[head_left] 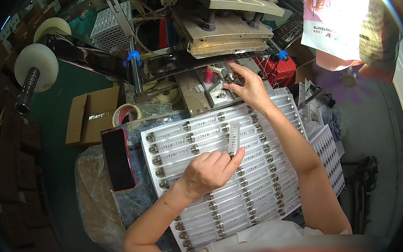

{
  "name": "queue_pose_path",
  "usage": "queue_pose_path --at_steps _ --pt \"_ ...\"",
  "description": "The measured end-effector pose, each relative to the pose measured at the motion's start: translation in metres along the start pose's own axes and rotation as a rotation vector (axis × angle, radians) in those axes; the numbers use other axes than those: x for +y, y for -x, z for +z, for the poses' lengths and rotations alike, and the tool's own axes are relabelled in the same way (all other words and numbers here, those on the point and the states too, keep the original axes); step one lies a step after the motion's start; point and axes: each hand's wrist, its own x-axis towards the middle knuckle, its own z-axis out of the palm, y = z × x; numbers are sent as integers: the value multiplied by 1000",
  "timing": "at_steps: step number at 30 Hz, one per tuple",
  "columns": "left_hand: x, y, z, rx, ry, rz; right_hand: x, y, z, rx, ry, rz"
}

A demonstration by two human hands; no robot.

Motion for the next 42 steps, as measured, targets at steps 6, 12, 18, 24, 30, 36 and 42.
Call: queue_pose_path --at_steps 6,12,18,24,30,36,42 --pt "-1 -1 0 50 181 -180 -8 0 -5 -37 -23 -4" --pt "1 -19 -18 65 480 -534 22 23 -49 -73 -103 37" --pt "24 -41 0 -63 525 -492 60 84 -159 -93 175 44" --pt "85 -86 77 -115 676 -125 62 168 -215 -183 210 187" --pt "149 -98 119 -317 636 -69 80 201 -173 -249 241 23" --pt "115 -85 79 -326 486 9 80 197 -176 -292 111 104" --pt "-14 -55 37 -136 32 -46 102 200 -186 -13 -361 331"
